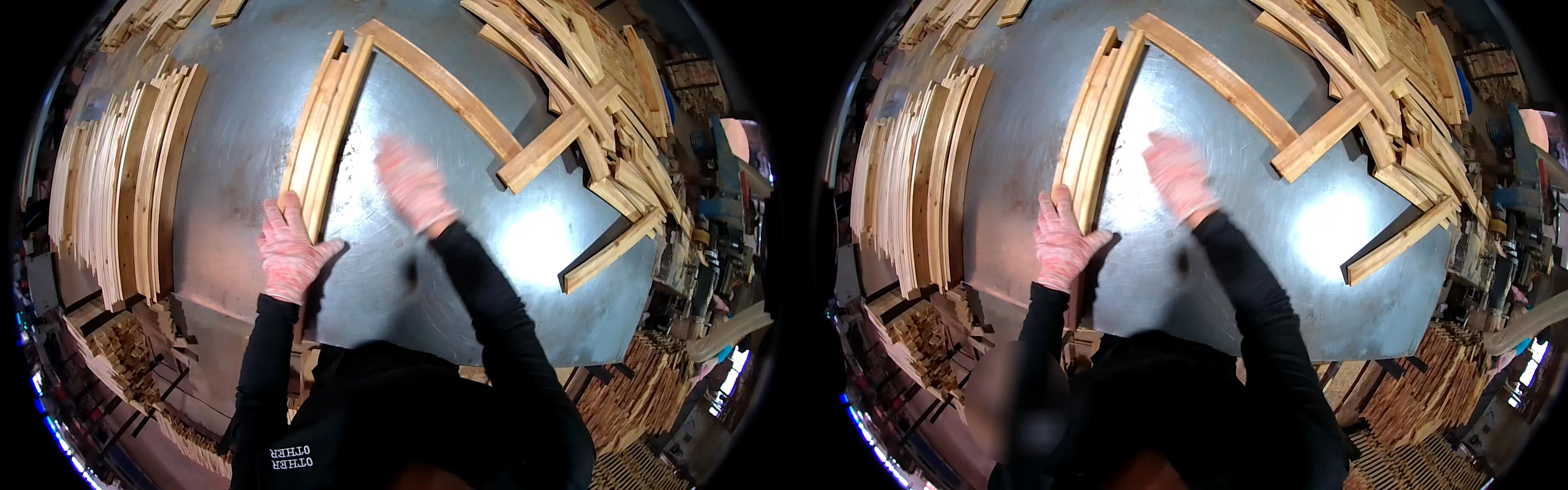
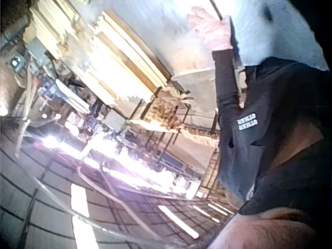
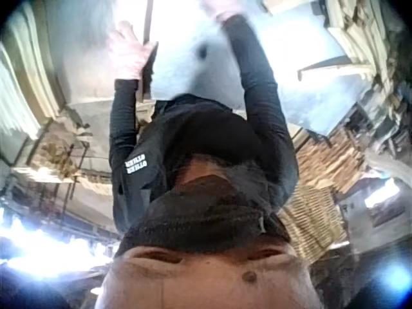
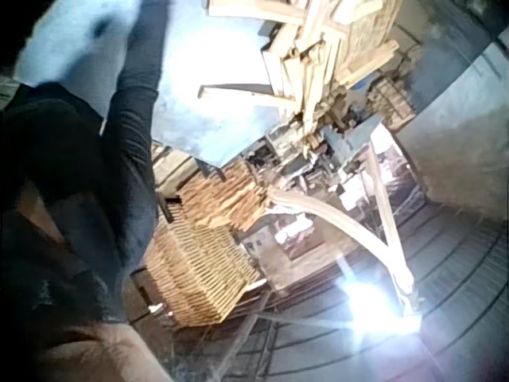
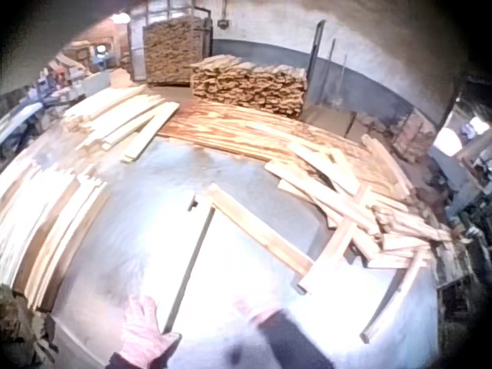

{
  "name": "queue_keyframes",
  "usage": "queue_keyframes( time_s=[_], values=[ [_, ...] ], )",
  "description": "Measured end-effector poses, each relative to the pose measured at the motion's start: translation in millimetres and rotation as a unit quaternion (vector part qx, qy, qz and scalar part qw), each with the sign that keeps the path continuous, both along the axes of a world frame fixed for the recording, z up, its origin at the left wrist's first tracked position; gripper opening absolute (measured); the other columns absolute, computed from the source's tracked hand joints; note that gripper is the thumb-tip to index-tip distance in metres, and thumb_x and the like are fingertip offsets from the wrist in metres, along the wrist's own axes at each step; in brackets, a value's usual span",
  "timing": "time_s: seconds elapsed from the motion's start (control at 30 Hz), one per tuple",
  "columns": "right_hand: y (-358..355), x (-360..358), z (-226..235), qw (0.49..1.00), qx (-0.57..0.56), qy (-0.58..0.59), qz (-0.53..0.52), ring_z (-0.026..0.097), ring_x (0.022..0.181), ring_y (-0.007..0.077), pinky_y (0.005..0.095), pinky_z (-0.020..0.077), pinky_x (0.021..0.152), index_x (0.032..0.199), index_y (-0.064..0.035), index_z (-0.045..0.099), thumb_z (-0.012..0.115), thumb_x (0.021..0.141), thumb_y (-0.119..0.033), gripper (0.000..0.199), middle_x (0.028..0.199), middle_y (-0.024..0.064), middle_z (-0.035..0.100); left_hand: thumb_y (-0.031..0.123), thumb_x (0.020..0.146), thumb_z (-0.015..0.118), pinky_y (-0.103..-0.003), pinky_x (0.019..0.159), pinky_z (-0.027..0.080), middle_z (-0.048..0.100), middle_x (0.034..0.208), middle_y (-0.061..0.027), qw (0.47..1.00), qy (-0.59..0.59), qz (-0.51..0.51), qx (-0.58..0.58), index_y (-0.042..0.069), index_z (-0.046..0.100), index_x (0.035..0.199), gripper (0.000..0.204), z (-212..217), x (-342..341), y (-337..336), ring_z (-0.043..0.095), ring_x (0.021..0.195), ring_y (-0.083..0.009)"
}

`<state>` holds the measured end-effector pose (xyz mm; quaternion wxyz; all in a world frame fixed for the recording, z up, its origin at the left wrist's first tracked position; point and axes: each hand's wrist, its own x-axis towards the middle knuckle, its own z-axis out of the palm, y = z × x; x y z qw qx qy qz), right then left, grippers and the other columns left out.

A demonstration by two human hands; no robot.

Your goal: The person repeatedly picks up small wooden planks from a metal table and stacks them into a neat pile. They handle the planks one by one or in small groups, aligning them carefully before placing them onto the growing stack.

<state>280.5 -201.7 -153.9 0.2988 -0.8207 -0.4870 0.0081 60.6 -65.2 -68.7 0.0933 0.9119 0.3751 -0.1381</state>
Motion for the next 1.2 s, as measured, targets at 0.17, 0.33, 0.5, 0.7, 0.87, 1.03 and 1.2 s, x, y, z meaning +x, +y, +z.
queue_keyframes(
  time_s=[0.17,0.33,0.5,0.7,0.87,1.03,1.2],
  values=[
    [-67.4,147.7,7.8,0.923,-0.188,-0.126,-0.310,0.062,0.111,0.0378,0.0494,0.0488,0.093,0.124,-0.0068,0.052,0.067,0.082,-0.059,0.068,0.108,0.0200,0.066,0.036,0.076,0.080,-0.055,0.101,0.045,0.034,0.152,-0.0261,0.999,-0.048,0.022,0.014,0.014,0.023,0.159,0.103,-18.5,1.7,0.6,0.049,0.126,-0.0435],
    [-49.9,42.3,50.1,0.946,-0.272,0.081,-0.157,0.070,0.084,0.0381,0.0485,0.0556,0.073,0.129,-0.0039,0.050,0.062,0.090,-0.049,0.061,0.091,0.0181,0.071,0.025,0.078,0.078,-0.048,0.098,0.048,0.049,0.134,-0.0279,0.985,-0.173,0.009,-0.009,0.003,0.034,0.151,0.088,-9.8,-20.1,19.2,0.054,0.118,-0.0453],
    [10.8,-101.0,67.2,0.848,-0.297,0.434,0.067,0.065,0.110,0.0367,0.0402,0.0485,0.100,0.149,-0.0078,0.040,0.053,0.097,-0.052,0.070,0.116,0.0207,0.068,0.031,0.078,0.081,-0.052,0.105,0.045,0.041,0.147,-0.0308,0.981,-0.191,-0.002,0.040,0.005,0.028,0.155,0.096,-22.0,-34.1,18.4,0.049,0.128,-0.0476],
    [-60.8,44.5,45.5,0.878,-0.123,0.000,-0.463,0.043,0.140,0.0360,0.0467,0.0348,0.115,0.153,0.0031,0.029,0.067,0.093,-0.042,0.084,0.154,0.0262,0.039,0.033,0.072,0.085,-0.052,0.106,0.045,0.033,0.153,-0.0297,0.998,-0.051,0.041,0.011,0.010,0.019,0.158,0.111,-2.2,-31.7,18.3,0.044,0.132,-0.0490],
    [-142.2,137.1,49.0,0.757,0.072,0.356,-0.544,0.067,0.106,0.0342,0.0405,0.0548,0.087,0.134,0.0047,0.046,0.077,0.087,-0.030,0.065,0.116,0.0221,0.065,0.037,0.072,0.084,-0.051,0.109,0.043,0.032,0.154,-0.0304,0.991,-0.066,-0.048,0.103,0.006,0.024,0.157,0.109,0.9,-33.7,10.9,0.042,0.134,-0.0490],
    [-149.6,17.4,50.2,0.765,0.174,0.540,-0.305,0.067,0.101,0.0278,0.0382,0.0567,0.086,0.134,0.0021,0.049,0.070,0.094,-0.026,0.053,0.112,0.0188,0.068,0.041,0.091,0.068,-0.040,0.099,0.047,0.053,0.139,-0.0232,0.883,-0.265,0.004,-0.387,0.004,0.028,0.157,0.085,10.6,64.4,-29.2,0.056,0.119,-0.0323],
    [-193.8,2.8,116.3,0.880,0.029,0.472,-0.049,0.055,0.125,0.0326,0.0415,0.0448,0.106,0.146,-0.0014,0.045,0.066,0.097,-0.033,0.062,0.137,0.0197,0.057,0.039,0.086,0.076,-0.022,0.073,0.047,0.066,0.105,-0.0040,0.712,-0.056,0.127,-0.688,-0.001,0.059,0.133,0.064,-45.8,97.8,-92.5,0.057,0.083,-0.0121]
  ],
)
